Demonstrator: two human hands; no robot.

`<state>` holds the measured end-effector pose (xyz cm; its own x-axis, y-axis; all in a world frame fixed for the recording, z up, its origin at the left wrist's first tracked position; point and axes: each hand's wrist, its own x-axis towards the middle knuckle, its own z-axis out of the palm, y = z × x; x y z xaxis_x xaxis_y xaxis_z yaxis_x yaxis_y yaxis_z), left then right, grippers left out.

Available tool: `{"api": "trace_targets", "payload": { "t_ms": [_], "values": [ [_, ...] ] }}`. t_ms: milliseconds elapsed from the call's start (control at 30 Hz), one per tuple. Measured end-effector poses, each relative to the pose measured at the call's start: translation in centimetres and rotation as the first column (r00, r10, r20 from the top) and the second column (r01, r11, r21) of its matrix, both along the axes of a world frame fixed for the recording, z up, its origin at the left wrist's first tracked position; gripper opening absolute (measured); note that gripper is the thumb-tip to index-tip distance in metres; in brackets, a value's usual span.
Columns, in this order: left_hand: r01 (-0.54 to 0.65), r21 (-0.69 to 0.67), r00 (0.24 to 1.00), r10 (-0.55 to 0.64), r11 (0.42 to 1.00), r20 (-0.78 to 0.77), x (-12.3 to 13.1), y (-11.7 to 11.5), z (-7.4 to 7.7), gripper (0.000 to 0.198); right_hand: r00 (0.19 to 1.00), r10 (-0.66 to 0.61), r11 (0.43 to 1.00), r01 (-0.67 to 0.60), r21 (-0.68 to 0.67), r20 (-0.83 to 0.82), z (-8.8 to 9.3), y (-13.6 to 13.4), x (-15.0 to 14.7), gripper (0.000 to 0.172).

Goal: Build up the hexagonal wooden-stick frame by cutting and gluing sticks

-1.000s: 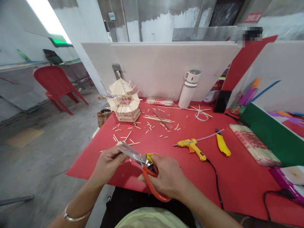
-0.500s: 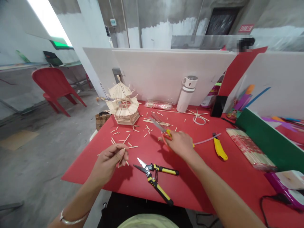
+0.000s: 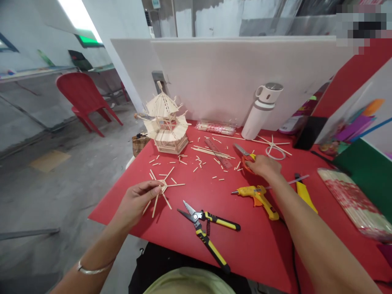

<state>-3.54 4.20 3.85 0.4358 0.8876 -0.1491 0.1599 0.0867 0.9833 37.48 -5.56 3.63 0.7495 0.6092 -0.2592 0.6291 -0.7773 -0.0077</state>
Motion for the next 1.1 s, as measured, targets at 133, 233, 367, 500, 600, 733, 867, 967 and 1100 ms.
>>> {"api": "trace_targets", "payload": {
  "t_ms": [133, 233, 367, 500, 600, 733, 867, 967, 1100],
  "values": [
    [-0.017, -0.08, 0.998, 0.022, 0.997, 0.059, -0.2, 0.5, -0.8, 0.031, 0.986, 0.166, 0.981, -0.164, 0.1, -0.016, 0.9, -2.0, -4.8, 0.057],
    [-0.005, -0.176, 0.998, 0.017, 0.984, 0.064, 0.0, 0.6, -1.1, 0.034, 0.955, 0.291, 0.955, -0.286, 0.085, -0.052, 1.0, -3.3, -10.6, 0.048],
    [0.042, -0.188, 0.996, -0.025, 0.981, 0.089, 0.4, 0.3, -1.2, 0.032, 0.922, 0.388, 0.918, -0.384, 0.097, -0.021, 0.4, -2.5, -16.0, 0.037],
    [0.059, -0.145, 0.992, -0.042, 0.988, 0.117, 0.0, 0.3, -1.1, 0.029, 0.931, 0.363, 0.92, -0.365, 0.146, 0.036, 0.2, 0.7, -14.3, 0.034],
    [0.058, -0.121, 0.992, -0.044, 0.991, 0.12, -0.6, 0.5, -0.8, 0.029, 0.983, 0.174, 0.979, -0.179, 0.096, 0.06, 0.4, 2.7, -9.5, 0.041],
    [0.049, -0.127, 0.993, -0.034, 0.991, 0.114, -0.9, 0.5, -0.4, 0.032, 0.995, -0.065, 0.998, 0.065, -0.002, 0.074, 0.3, 3.8, -2.9, 0.057],
    [0.029, -0.14, 0.994, -0.013, 0.99, 0.11, -0.7, 0.6, -0.5, 0.031, 0.998, -0.047, 0.999, 0.047, -0.006, 0.049, 0.5, 3.0, -0.7, 0.041],
    [0.006, -0.131, 0.994, 0.008, 0.991, 0.11, -0.4, 1.1, -1.0, 0.029, 0.995, 0.038, 0.991, -0.049, 0.126, 0.091, 1.3, 1.8, -4.4, 0.039],
    [0.037, -0.128, 0.995, -0.024, 0.991, 0.098, 0.3, 1.7, -1.2, 0.027, 0.856, 0.429, 0.814, -0.229, 0.533, -0.288, 2.1, 0.4, -16.0, 0.031]
  ]
}}
